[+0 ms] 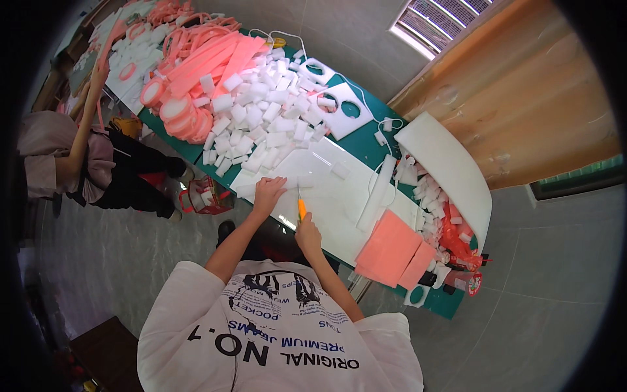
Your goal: Cutting long strips of white foam using a utility knife and a ruler.
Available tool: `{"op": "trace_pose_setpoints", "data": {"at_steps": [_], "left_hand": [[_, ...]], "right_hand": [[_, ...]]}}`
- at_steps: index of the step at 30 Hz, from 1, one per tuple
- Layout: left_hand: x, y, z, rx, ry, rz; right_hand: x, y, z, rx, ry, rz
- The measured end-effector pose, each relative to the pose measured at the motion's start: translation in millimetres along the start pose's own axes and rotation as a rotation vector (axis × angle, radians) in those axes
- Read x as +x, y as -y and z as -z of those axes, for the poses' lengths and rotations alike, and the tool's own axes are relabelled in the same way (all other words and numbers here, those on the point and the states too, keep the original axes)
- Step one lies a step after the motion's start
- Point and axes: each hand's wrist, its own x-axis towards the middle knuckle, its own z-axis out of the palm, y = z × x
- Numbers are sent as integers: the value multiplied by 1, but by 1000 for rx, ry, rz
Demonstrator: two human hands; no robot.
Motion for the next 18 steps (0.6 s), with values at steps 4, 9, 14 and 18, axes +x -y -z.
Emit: {"op": "trace_pose_setpoints", "data": {"at_steps": [4, 9, 14, 18], "left_hand": [[-1, -5, 0, 35, -31, -13], [-3, 5, 4, 83, 10, -11], [1, 8, -3, 29, 62, -89], [8, 1, -4, -51, 21, -86]], "right_hand": [[30, -3, 5, -2, -68, 31], [20, -19, 4, -4, -5, -10], [37, -25, 31, 55, -156, -137], [30, -6, 36, 77, -180, -85]]}}
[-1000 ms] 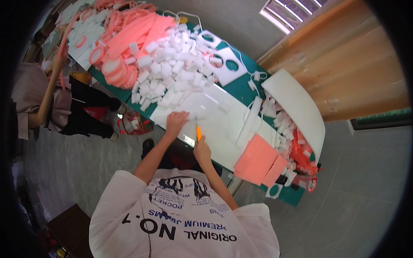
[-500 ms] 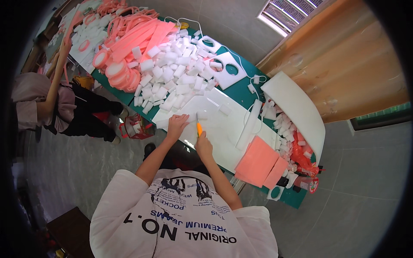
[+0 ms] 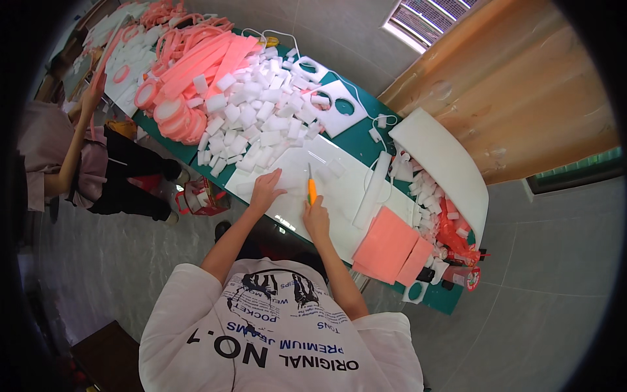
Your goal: Cutting long strips of white foam using a utility knife and a ruler.
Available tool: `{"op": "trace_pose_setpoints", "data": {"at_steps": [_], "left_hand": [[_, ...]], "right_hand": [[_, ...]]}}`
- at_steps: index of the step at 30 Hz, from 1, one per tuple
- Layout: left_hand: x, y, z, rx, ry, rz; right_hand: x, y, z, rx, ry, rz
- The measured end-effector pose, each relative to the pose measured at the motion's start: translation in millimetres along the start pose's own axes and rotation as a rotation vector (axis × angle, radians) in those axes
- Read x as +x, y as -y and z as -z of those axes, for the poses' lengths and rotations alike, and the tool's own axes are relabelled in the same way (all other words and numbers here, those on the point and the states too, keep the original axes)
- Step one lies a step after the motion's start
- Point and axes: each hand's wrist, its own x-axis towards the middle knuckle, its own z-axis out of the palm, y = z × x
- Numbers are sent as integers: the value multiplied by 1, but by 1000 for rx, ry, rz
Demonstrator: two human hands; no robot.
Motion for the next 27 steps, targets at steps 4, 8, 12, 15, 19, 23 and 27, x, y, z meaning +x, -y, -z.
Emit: {"op": "trace_pose_setpoints", "data": {"at_steps": [4, 8, 12, 15, 19, 23, 27], "left_hand": [[-9, 0, 12, 215, -94, -27], [-18, 6, 10, 230, -18, 59], [-18, 7, 7, 188, -58, 100], [-19, 7, 6, 173, -55, 117], [-20, 10, 4, 149, -59, 131], [-20, 12, 2, 118, -79, 136], [-21, 11, 2, 107, -92, 132]], "right_hand": [[-20, 18, -13, 26, 54, 74], [-26, 26, -32, 16, 77, 142], [-31, 28, -38, 43, 109, 106], [-34, 32, -44, 9, 79, 83], [-36, 33, -45, 21, 93, 96], [-36, 32, -45, 87, 104, 68], [-34, 30, -44, 132, 71, 98]]}}
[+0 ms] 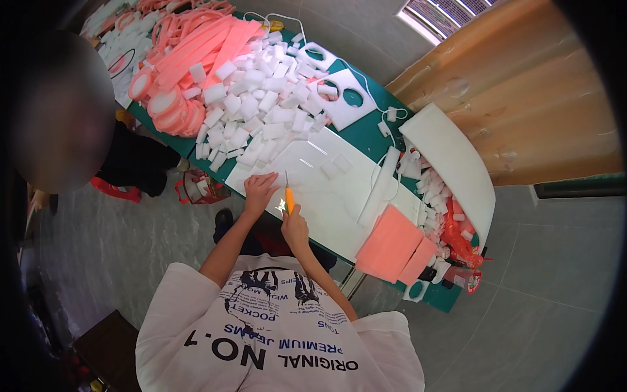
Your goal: Cutting long strips of white foam using a utility knife and a ruler.
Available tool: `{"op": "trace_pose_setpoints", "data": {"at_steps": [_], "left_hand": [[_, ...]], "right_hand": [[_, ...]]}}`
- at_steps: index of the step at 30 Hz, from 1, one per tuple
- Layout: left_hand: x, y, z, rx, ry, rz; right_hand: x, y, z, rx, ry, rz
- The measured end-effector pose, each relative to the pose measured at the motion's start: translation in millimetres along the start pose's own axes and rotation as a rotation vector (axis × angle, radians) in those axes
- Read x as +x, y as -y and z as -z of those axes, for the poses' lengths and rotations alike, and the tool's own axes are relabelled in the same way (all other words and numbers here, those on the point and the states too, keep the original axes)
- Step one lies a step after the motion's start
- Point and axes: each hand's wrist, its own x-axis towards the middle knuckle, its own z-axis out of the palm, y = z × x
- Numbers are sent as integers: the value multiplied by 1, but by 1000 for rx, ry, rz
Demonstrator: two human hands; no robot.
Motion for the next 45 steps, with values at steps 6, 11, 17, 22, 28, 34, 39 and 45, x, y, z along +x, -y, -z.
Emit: {"op": "trace_pose_setpoints", "data": {"at_steps": [6, 11, 17, 22, 28, 34, 39, 45], "left_hand": [[1, 0, 0, -8, -24, -12], [1, -1, 2, -24, -14, -7], [1, 0, 2, -20, -12, -7], [1, -1, 2, -20, -18, -12], [1, 0, 7, -57, 47, -39], [0, 2, 5, -104, 26, -2], [1, 1, 1, -120, 17, 5], [3, 1, -1, -89, 2, 16]], "right_hand": [[3, -5, -4, -33, 8, 6], [1, -8, -5, -33, 22, 30], [0, 1, -6, -98, 13, 14], [-3, 9, -10, -82, 14, -32], [7, 18, -7, -92, 42, -77], [4, 14, 4, -56, 131, -89], [12, 6, -6, -43, 72, -39], [19, 3, -7, -97, 81, -4]]}}
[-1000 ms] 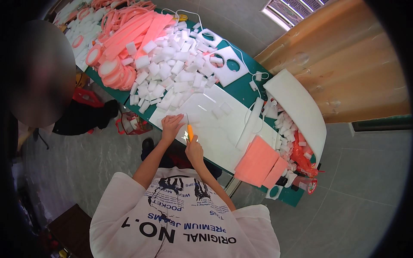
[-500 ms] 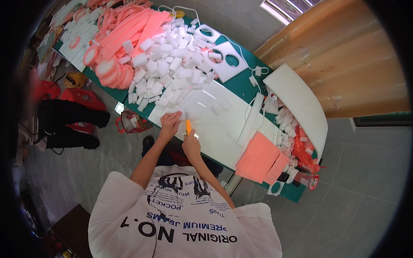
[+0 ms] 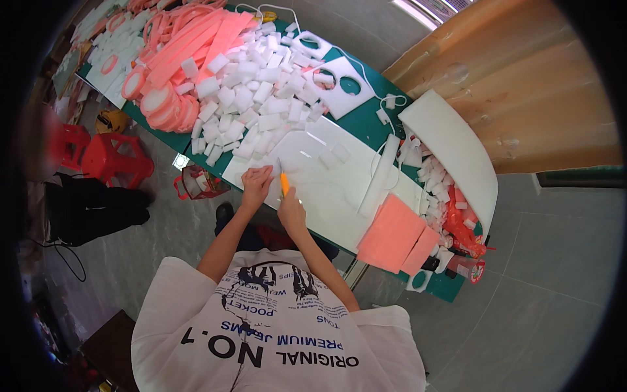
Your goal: Cutting long strips of white foam using a utility knife and a ruler.
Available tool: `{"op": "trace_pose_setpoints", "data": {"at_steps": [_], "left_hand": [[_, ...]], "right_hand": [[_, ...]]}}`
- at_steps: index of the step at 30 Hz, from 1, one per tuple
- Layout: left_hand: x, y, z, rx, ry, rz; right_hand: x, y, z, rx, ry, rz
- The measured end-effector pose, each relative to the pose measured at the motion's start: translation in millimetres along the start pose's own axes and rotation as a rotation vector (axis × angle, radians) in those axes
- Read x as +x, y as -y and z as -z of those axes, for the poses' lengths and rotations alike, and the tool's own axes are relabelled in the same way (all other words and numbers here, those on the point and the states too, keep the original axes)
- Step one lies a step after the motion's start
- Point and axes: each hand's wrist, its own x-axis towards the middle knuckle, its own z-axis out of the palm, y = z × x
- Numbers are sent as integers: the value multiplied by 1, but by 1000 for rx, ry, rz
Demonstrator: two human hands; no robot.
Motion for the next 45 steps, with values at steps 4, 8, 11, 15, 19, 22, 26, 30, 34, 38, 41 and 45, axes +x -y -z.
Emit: {"op": "trace_pose_setpoints", "data": {"at_steps": [4, 8, 11, 15, 19, 22, 26, 30, 34, 38, 41, 45], "left_hand": [[-7, -1, 0, 9, -12, -1], [-2, -3, 0, -11, -8, -11], [1, 2, 2, 2, -39, -9], [-6, 0, 2, 15, -12, -29], [-7, -4, 2, 27, -31, 14], [-8, -7, 2, 26, -43, 20], [-6, -10, 3, 50, -10, 10], [-5, -7, 6, 37, -31, 42], [-9, -7, 1, 43, -35, 76], [-8, -10, 5, 36, 4, 45], [-10, -6, 3, 39, 17, 60], [-10, -7, 6, 74, 68, 74]], "right_hand": [[-19, -1, 3, 36, 7, -39], [0, -10, -7, -50, 0, -32], [-19, -7, -8, -74, 2, -20], [-14, -9, 3, -95, 9, 16], [-13, -6, -1, -106, -23, 38], [-26, -7, 1, -75, 8, -9], [-8, -7, 0, -69, -14, 16], [-15, 0, 8, -77, -15, 27], [-36, -11, 11, -129, 54, -10], [-10, -8, 9, -90, -3, 45], [-13, -14, 4, -83, -6, 38], [-19, -46, 19, -146, -61, -109]]}}
